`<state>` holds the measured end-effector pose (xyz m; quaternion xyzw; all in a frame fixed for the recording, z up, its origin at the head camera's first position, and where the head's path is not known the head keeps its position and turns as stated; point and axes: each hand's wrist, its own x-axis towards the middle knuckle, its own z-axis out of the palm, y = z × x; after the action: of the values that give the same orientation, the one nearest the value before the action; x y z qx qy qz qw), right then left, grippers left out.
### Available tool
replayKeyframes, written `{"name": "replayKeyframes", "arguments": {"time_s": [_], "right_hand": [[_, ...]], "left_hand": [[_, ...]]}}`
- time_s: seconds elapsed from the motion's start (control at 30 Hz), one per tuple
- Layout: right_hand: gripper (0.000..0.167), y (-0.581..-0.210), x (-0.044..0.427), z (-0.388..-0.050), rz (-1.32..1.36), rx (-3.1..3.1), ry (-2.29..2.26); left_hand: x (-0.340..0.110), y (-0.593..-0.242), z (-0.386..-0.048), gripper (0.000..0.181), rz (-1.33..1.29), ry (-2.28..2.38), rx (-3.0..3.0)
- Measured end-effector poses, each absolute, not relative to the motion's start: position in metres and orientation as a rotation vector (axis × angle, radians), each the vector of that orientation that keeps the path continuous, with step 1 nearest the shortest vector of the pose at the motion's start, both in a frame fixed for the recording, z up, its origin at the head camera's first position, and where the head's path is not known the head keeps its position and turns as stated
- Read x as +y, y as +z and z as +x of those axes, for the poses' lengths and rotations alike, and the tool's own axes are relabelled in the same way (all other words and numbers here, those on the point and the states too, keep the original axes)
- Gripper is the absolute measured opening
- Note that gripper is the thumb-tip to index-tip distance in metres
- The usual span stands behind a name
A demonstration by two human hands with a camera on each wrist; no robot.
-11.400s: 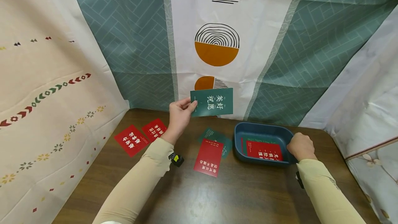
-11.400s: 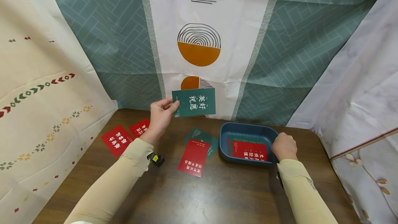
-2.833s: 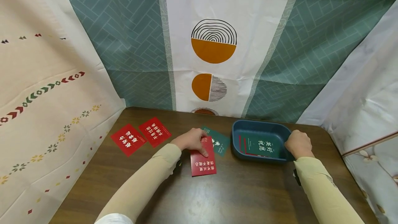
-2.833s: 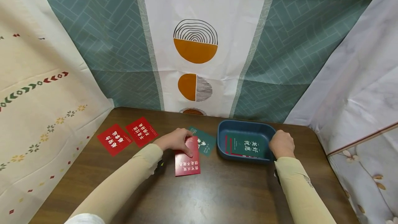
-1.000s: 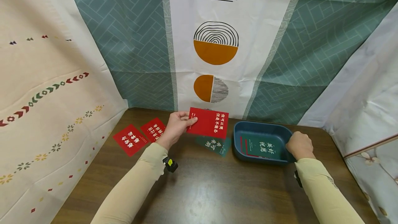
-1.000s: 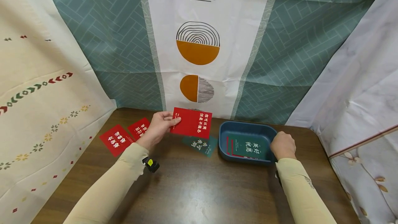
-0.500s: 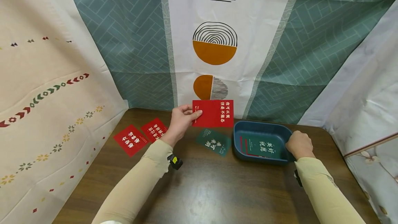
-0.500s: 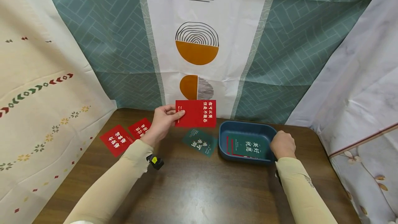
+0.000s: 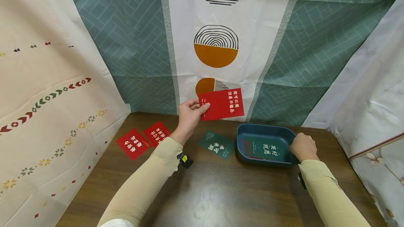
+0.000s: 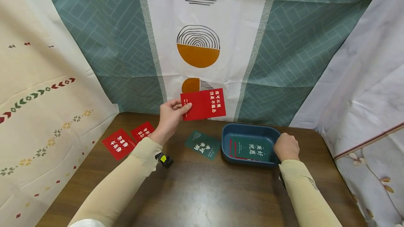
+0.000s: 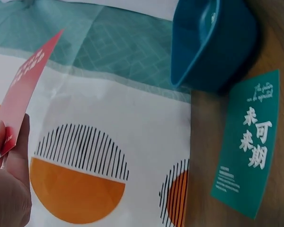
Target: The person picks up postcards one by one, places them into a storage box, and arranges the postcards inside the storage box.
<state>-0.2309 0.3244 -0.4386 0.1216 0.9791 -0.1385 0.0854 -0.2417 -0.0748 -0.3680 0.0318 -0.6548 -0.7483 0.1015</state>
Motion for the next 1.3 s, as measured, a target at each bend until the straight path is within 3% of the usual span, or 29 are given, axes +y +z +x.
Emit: {"name": "replayKeyframes", "arguments": {"time_s": [0.93, 1.3], "right_hand": [[0.036, -0.441, 0.323, -0.229, 0.370, 2.945, -0.415], [0.035, -0.440, 0.323, -0.232, 0.381, 2.941, -0.419]], "left_hand": [[-0.006, -0.354, -0.245, 0.028, -0.050, -2.258, -1.846], [0.031, -0.366, -0.245, 0.024, -0.040, -2.281, -1.836]]}}
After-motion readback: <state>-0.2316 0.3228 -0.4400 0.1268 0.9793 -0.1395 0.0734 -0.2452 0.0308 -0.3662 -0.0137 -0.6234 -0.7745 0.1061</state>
